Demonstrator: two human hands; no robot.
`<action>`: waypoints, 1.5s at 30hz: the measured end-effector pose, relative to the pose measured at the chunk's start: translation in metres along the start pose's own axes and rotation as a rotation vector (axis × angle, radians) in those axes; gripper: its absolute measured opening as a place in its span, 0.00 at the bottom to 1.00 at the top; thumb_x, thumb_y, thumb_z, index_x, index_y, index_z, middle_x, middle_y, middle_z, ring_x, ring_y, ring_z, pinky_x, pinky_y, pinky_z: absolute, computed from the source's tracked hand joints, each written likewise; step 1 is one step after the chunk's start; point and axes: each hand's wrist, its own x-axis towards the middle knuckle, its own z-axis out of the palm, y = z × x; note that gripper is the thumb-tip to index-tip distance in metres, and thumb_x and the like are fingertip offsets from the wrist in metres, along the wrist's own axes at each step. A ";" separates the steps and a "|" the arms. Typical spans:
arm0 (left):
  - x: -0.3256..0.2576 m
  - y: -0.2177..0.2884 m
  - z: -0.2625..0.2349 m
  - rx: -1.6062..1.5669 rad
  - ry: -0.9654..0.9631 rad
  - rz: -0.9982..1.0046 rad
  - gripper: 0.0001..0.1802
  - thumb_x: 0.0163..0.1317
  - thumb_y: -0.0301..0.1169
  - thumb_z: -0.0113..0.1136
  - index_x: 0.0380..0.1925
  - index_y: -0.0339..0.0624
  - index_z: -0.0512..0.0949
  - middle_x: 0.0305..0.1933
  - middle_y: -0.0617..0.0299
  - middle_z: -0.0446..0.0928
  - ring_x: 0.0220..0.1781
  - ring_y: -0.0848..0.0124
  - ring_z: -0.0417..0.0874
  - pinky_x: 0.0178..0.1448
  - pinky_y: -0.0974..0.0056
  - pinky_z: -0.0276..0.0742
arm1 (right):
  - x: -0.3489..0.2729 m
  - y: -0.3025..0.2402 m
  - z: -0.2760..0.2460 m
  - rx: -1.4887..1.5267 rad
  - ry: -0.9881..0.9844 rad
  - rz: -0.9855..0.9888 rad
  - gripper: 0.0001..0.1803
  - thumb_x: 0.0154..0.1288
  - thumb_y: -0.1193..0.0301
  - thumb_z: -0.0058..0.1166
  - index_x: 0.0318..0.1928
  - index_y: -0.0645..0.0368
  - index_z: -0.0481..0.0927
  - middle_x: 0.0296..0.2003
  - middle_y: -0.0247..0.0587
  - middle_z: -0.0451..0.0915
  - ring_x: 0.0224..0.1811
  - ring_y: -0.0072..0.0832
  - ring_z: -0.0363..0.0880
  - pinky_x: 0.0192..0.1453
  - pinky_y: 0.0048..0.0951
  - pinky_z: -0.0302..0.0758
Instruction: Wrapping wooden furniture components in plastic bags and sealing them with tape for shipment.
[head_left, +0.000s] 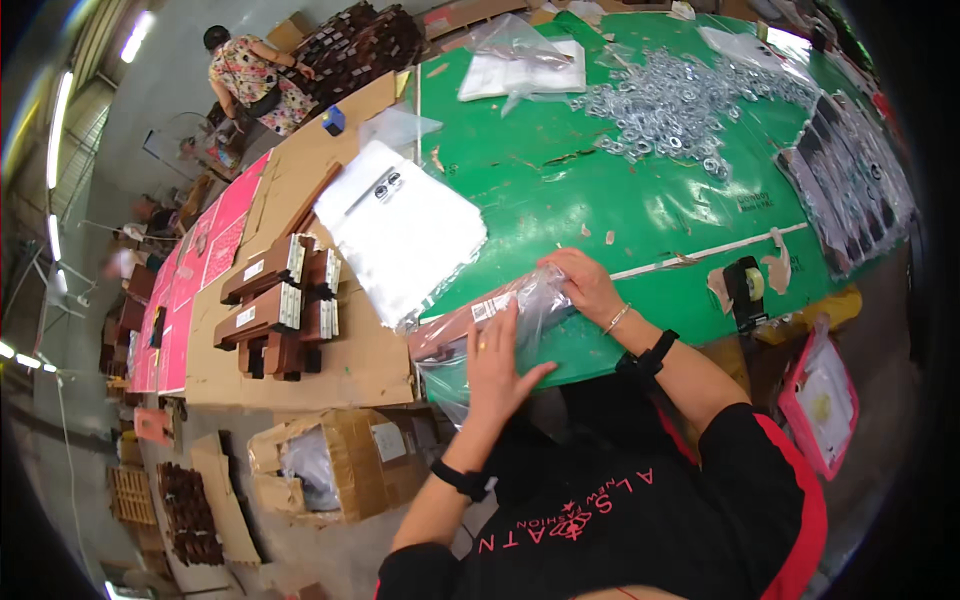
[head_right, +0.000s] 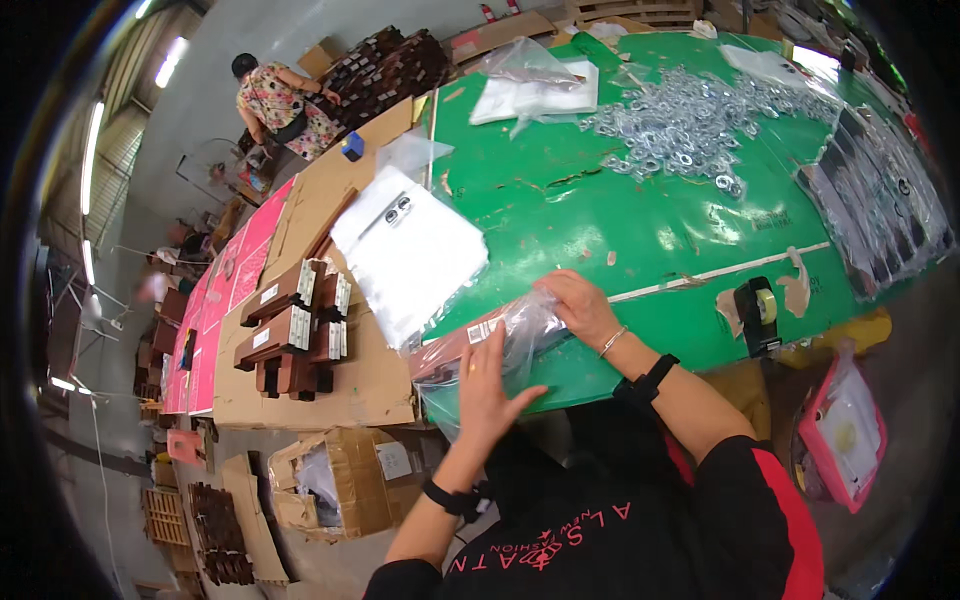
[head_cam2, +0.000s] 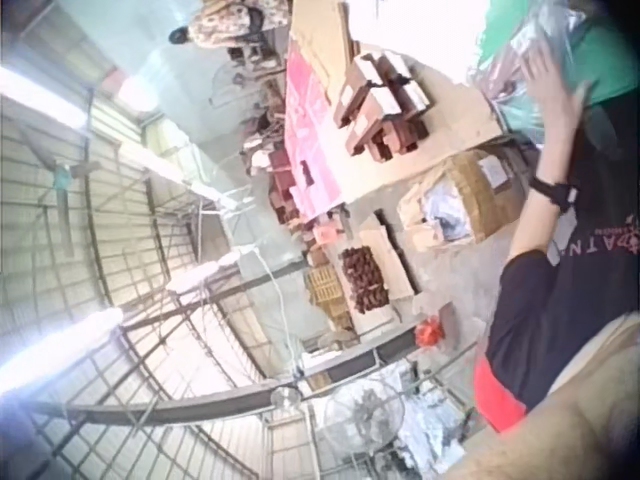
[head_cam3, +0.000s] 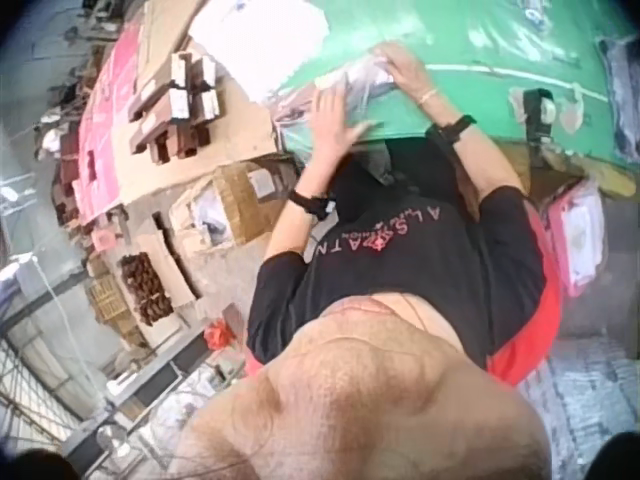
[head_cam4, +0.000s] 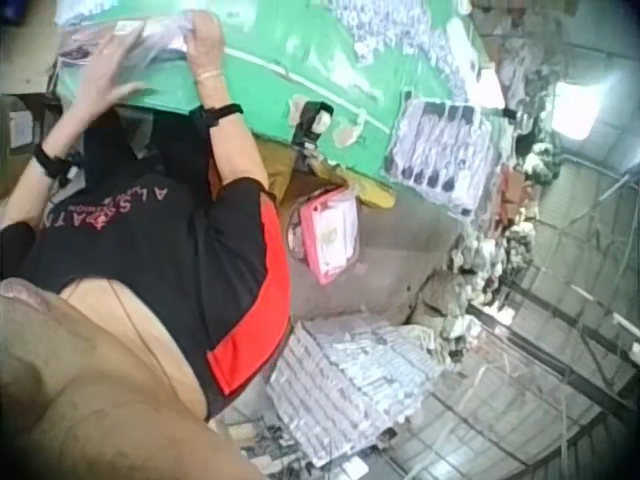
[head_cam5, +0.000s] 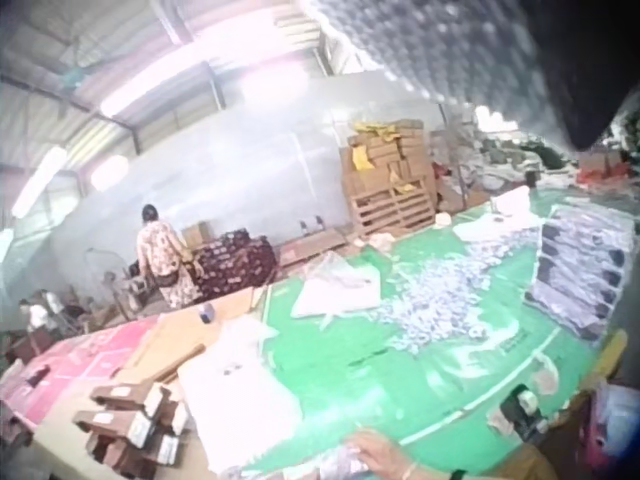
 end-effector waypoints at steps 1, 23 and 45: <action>-0.010 0.004 0.005 0.176 0.075 -0.035 0.49 0.51 0.26 0.71 0.74 0.44 0.58 0.64 0.51 0.72 0.66 0.57 0.73 0.77 0.46 0.55 | 0.002 -0.004 -0.001 0.007 -0.014 0.014 0.20 0.55 0.80 0.52 0.51 0.62 0.80 0.48 0.48 0.81 0.55 0.48 0.77 0.59 0.40 0.75; -0.002 -0.024 -0.114 0.657 0.270 -0.232 0.13 0.60 0.23 0.54 0.42 0.48 0.83 0.35 0.53 0.82 0.41 0.55 0.83 0.40 0.52 0.76 | 0.002 0.011 -0.011 -0.011 -0.052 -0.038 0.19 0.55 0.80 0.51 0.48 0.60 0.80 0.45 0.49 0.81 0.51 0.48 0.79 0.56 0.41 0.76; 0.069 -0.015 0.028 0.135 0.267 0.041 0.11 0.60 0.28 0.63 0.44 0.45 0.81 0.46 0.59 0.82 0.44 0.55 0.81 0.48 0.55 0.76 | -0.006 -0.013 -0.010 0.051 0.019 0.124 0.12 0.59 0.75 0.57 0.44 0.61 0.79 0.41 0.49 0.81 0.44 0.48 0.81 0.48 0.39 0.78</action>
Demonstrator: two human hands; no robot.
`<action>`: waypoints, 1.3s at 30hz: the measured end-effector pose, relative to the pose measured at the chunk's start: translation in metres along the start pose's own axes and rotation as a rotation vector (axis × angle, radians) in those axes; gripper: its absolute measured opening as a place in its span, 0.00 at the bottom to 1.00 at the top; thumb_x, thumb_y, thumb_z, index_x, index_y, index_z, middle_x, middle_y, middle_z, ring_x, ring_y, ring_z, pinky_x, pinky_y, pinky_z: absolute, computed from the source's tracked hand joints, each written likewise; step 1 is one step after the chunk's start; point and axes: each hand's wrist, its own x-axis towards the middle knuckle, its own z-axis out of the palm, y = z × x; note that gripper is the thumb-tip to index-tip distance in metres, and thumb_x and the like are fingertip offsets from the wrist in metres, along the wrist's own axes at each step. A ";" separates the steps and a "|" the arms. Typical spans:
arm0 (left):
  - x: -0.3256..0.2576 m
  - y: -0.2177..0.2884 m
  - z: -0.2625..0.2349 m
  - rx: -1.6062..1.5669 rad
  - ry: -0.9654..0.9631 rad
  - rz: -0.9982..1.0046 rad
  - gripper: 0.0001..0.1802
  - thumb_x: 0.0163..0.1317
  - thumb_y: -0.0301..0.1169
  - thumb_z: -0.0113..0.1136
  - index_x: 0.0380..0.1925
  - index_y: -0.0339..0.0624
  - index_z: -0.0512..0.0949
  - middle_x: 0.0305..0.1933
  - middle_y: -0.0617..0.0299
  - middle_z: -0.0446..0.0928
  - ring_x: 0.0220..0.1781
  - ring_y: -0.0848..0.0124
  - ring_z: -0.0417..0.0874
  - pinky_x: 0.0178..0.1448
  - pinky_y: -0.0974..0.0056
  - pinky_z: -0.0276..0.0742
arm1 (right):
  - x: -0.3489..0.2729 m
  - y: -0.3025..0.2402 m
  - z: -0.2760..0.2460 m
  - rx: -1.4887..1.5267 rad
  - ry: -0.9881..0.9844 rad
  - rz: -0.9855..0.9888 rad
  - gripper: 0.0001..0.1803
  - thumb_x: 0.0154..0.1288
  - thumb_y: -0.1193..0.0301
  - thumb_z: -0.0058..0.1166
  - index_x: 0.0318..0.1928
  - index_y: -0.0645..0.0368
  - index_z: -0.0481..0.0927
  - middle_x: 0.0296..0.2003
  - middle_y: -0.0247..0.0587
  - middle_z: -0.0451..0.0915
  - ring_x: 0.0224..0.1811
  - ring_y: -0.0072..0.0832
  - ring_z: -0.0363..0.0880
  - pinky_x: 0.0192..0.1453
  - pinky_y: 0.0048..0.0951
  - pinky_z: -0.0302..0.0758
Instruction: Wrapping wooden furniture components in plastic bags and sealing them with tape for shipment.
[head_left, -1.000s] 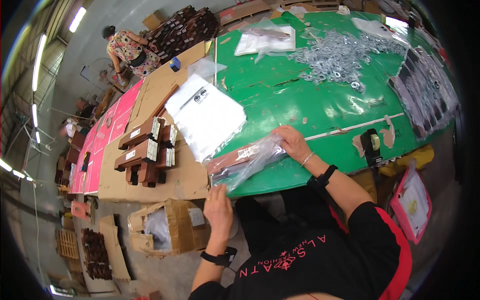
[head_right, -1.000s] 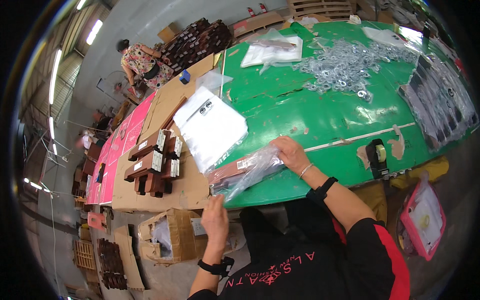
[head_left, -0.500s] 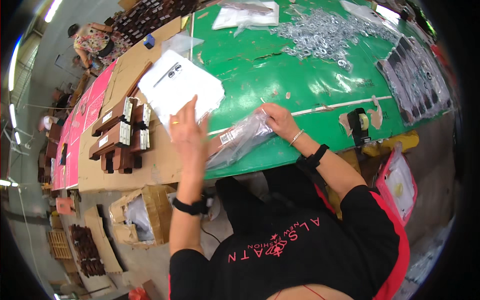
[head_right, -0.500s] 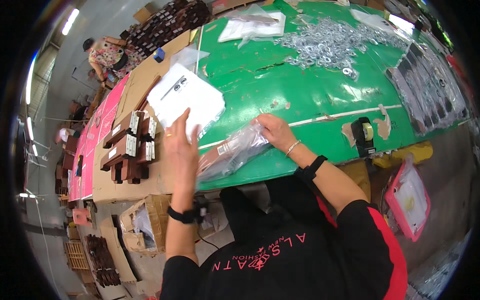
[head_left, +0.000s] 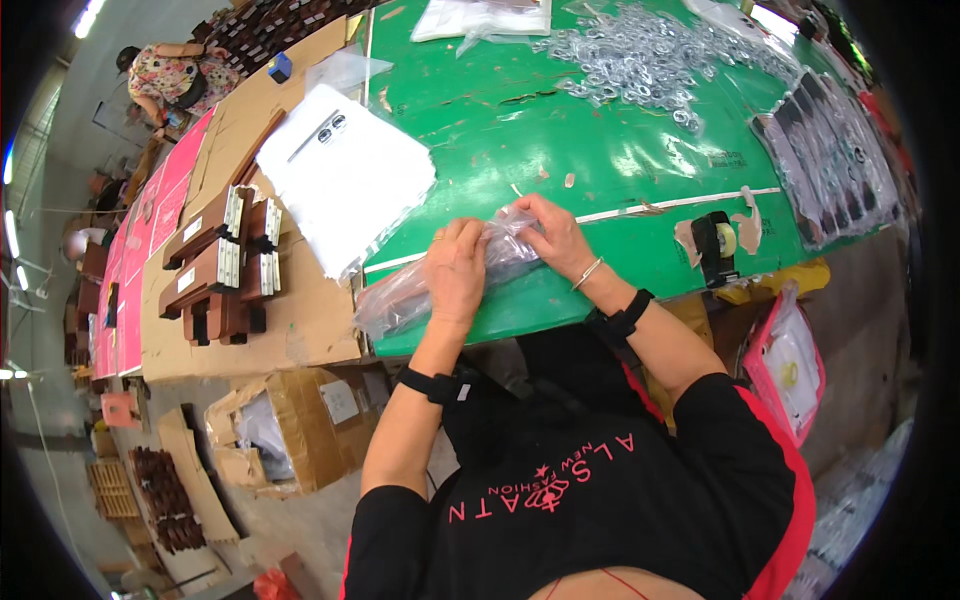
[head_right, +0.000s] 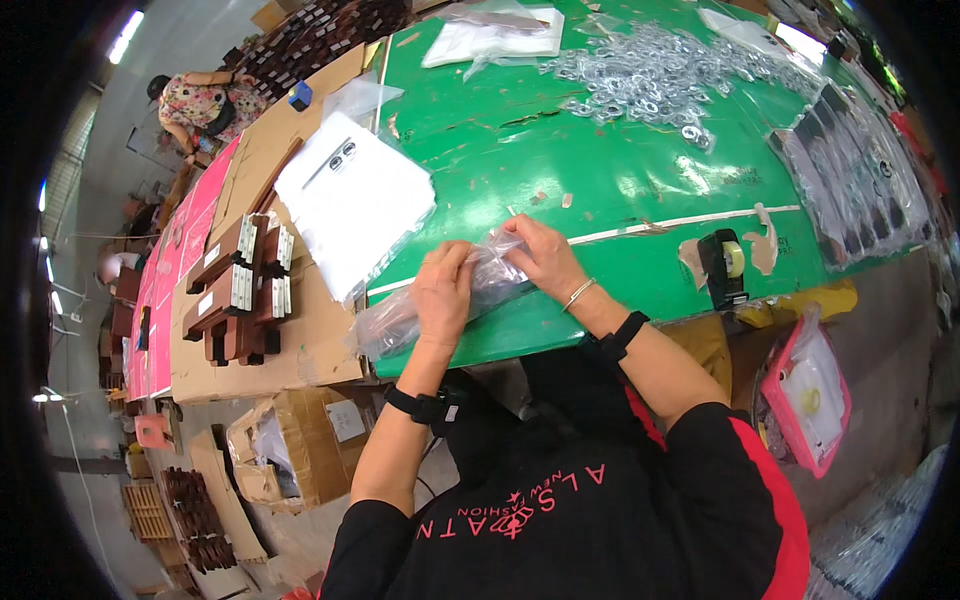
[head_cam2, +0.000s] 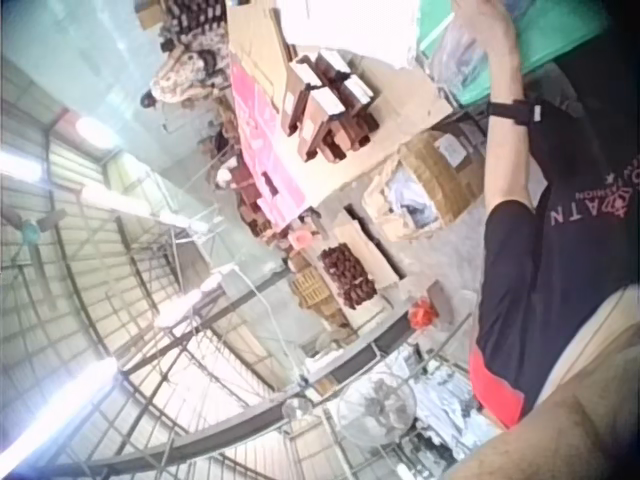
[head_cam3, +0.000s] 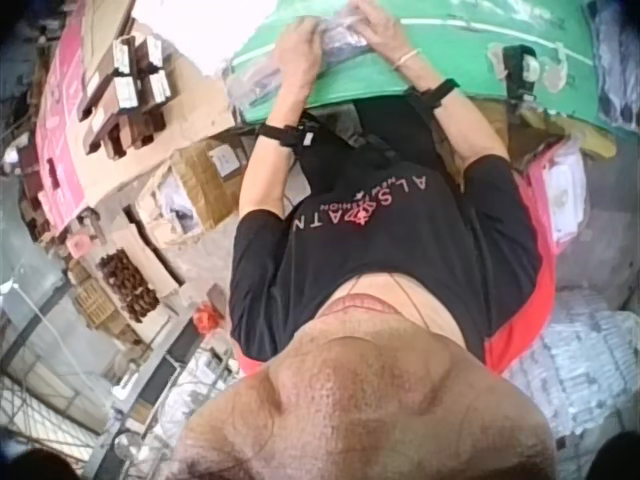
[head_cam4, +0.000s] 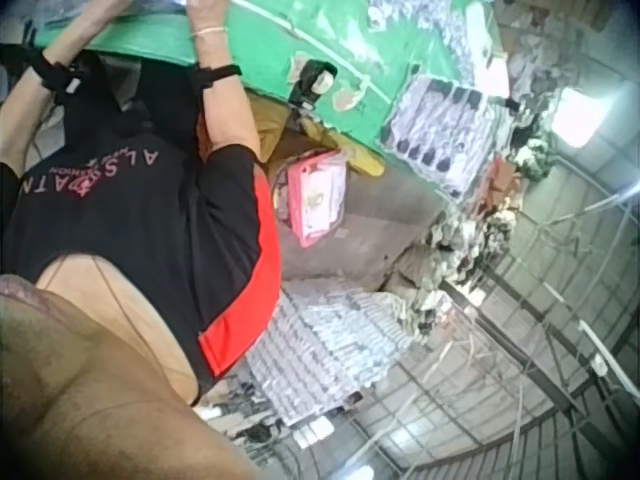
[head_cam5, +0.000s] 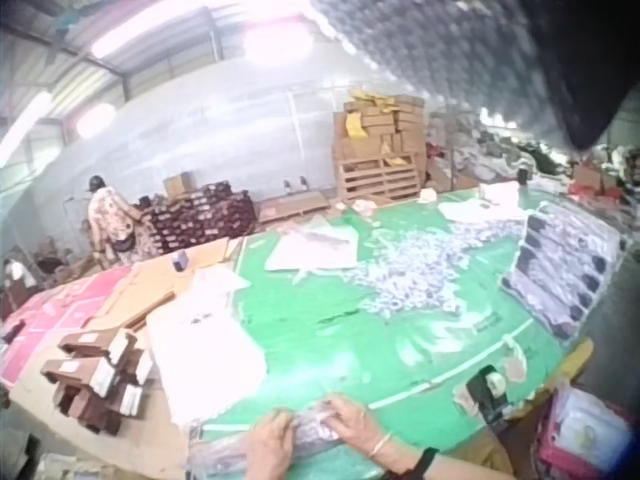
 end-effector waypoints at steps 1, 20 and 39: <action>0.002 -0.002 0.002 -0.006 -0.004 -0.001 0.11 0.60 0.28 0.63 0.44 0.45 0.81 0.46 0.59 0.82 0.44 0.55 0.81 0.48 0.55 0.76 | -0.001 0.000 0.001 0.035 0.026 0.053 0.11 0.60 0.73 0.59 0.43 0.61 0.79 0.41 0.49 0.81 0.43 0.48 0.81 0.48 0.38 0.78; 0.012 -0.018 0.021 -0.048 0.020 -0.065 0.10 0.68 0.35 0.56 0.31 0.40 0.79 0.33 0.53 0.78 0.36 0.51 0.75 0.43 0.52 0.71 | 0.012 -0.001 0.017 0.005 0.126 0.333 0.12 0.65 0.63 0.61 0.35 0.59 0.79 0.23 0.45 0.77 0.23 0.37 0.77 0.28 0.36 0.68; 0.039 -0.032 -0.004 -0.265 -0.479 -0.097 0.24 0.66 0.53 0.57 0.44 0.43 0.79 0.45 0.50 0.82 0.49 0.47 0.81 0.51 0.50 0.75 | -0.001 -0.020 0.013 -0.041 0.264 0.091 0.09 0.65 0.70 0.61 0.32 0.61 0.76 0.25 0.46 0.75 0.30 0.43 0.76 0.33 0.40 0.70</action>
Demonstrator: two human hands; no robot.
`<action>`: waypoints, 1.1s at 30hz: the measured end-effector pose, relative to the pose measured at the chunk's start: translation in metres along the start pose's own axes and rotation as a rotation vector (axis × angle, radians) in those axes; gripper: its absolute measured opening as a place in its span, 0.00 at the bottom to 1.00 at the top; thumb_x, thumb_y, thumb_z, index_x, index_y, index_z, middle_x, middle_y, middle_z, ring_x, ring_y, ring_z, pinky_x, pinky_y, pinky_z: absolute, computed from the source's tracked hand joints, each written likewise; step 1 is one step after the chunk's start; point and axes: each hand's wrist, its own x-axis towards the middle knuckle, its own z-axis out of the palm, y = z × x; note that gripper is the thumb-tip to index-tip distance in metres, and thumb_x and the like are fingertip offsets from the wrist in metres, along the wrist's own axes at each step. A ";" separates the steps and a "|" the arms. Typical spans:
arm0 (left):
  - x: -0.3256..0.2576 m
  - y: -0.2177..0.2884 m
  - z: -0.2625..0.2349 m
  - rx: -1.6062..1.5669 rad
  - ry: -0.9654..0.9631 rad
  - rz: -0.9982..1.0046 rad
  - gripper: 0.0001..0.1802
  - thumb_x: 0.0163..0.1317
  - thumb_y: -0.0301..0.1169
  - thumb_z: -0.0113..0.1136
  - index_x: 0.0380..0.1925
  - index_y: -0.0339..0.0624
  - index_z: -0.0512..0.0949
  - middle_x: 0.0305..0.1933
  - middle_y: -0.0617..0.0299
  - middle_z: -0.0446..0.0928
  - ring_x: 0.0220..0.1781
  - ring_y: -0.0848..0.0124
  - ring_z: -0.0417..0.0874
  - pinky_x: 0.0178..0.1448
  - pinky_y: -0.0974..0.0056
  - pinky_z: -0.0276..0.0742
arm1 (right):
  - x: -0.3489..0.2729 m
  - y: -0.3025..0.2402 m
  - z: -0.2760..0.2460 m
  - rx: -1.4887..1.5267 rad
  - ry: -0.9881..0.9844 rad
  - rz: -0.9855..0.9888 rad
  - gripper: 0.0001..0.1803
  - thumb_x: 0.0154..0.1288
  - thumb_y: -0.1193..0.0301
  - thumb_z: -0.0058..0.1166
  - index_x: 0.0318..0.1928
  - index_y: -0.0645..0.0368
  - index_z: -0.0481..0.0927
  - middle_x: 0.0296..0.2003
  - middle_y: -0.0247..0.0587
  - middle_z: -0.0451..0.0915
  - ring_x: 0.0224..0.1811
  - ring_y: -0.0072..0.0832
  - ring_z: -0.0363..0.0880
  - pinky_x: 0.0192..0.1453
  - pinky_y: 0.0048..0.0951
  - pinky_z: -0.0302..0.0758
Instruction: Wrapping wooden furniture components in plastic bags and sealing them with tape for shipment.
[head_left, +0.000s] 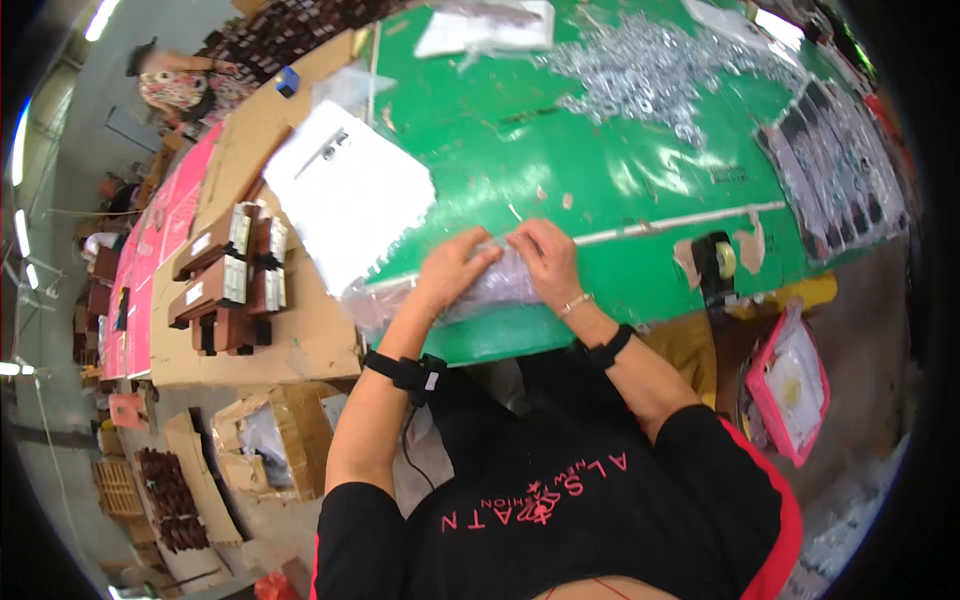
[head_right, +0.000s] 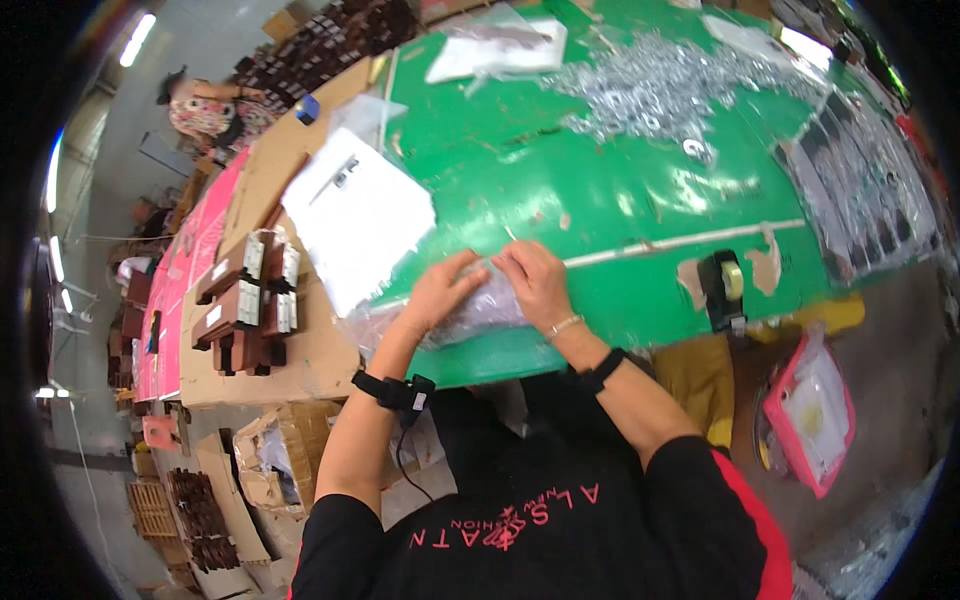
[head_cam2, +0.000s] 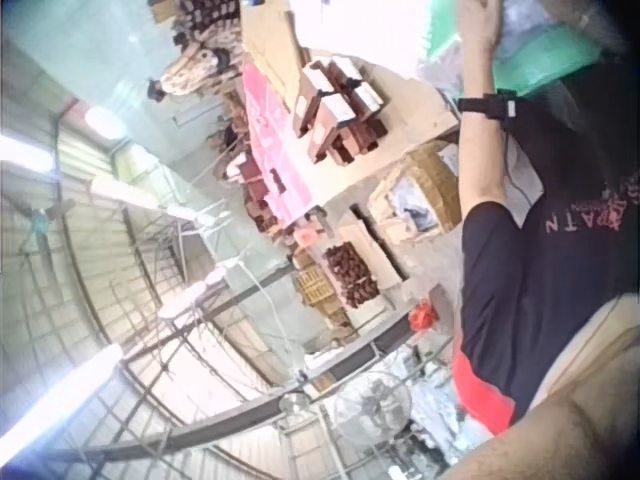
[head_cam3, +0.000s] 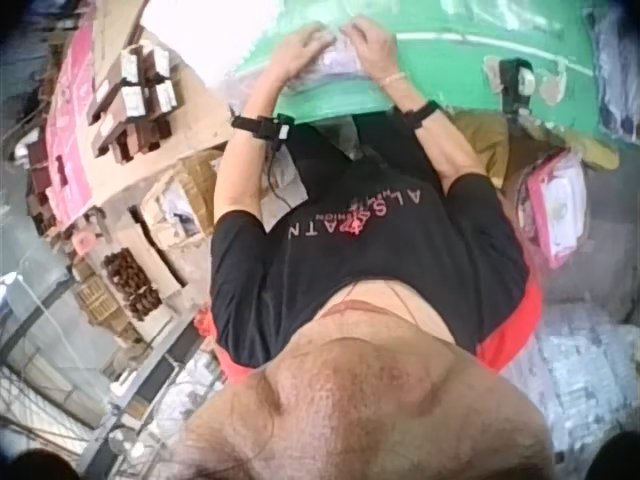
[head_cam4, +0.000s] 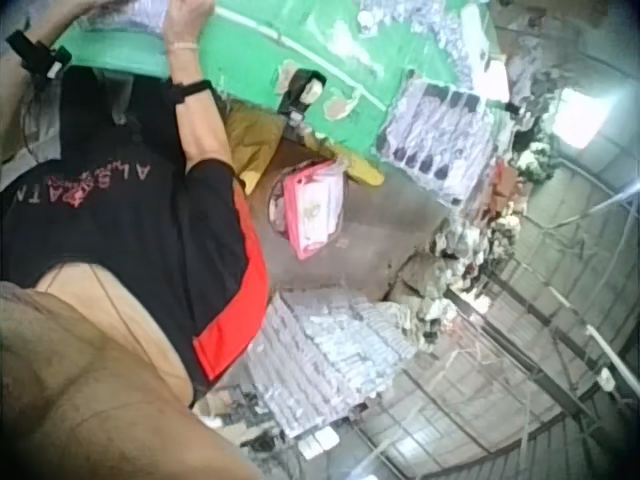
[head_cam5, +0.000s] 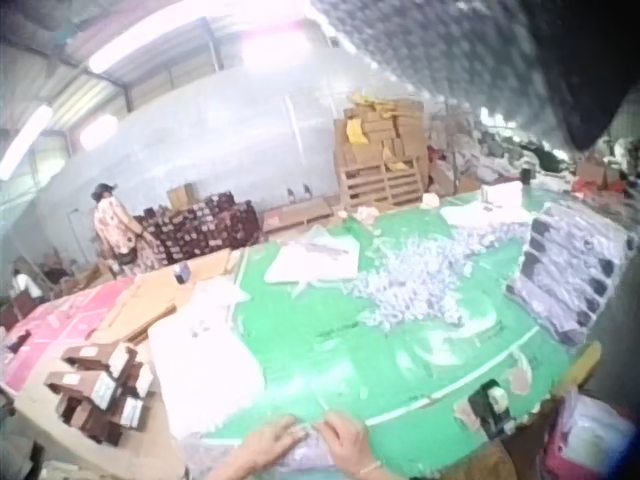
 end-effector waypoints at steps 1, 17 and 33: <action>0.005 0.017 -0.010 0.097 -0.204 -0.166 0.24 0.70 0.53 0.51 0.51 0.45 0.77 0.49 0.47 0.82 0.53 0.45 0.81 0.54 0.50 0.76 | 0.003 0.002 -0.001 -0.002 0.041 -0.060 0.08 0.64 0.71 0.61 0.32 0.61 0.77 0.25 0.45 0.75 0.30 0.42 0.76 0.34 0.39 0.71; 0.003 0.096 0.060 0.213 0.314 0.252 0.18 0.70 0.41 0.54 0.57 0.59 0.82 0.38 0.59 0.77 0.42 0.58 0.77 0.46 0.54 0.70 | 0.004 -0.008 -0.087 0.205 0.103 0.025 0.03 0.63 0.77 0.60 0.35 0.62 0.80 0.47 0.42 0.82 0.50 0.32 0.78 0.54 0.30 0.74; 0.003 0.115 0.096 0.232 0.346 0.222 0.21 0.64 0.33 0.59 0.59 0.54 0.77 0.46 0.59 0.79 0.44 0.55 0.76 0.47 0.53 0.69 | -0.019 0.034 -0.101 0.385 0.045 0.247 0.17 0.67 0.78 0.50 0.56 0.61 0.75 0.47 0.35 0.76 0.53 0.21 0.72 0.60 0.24 0.69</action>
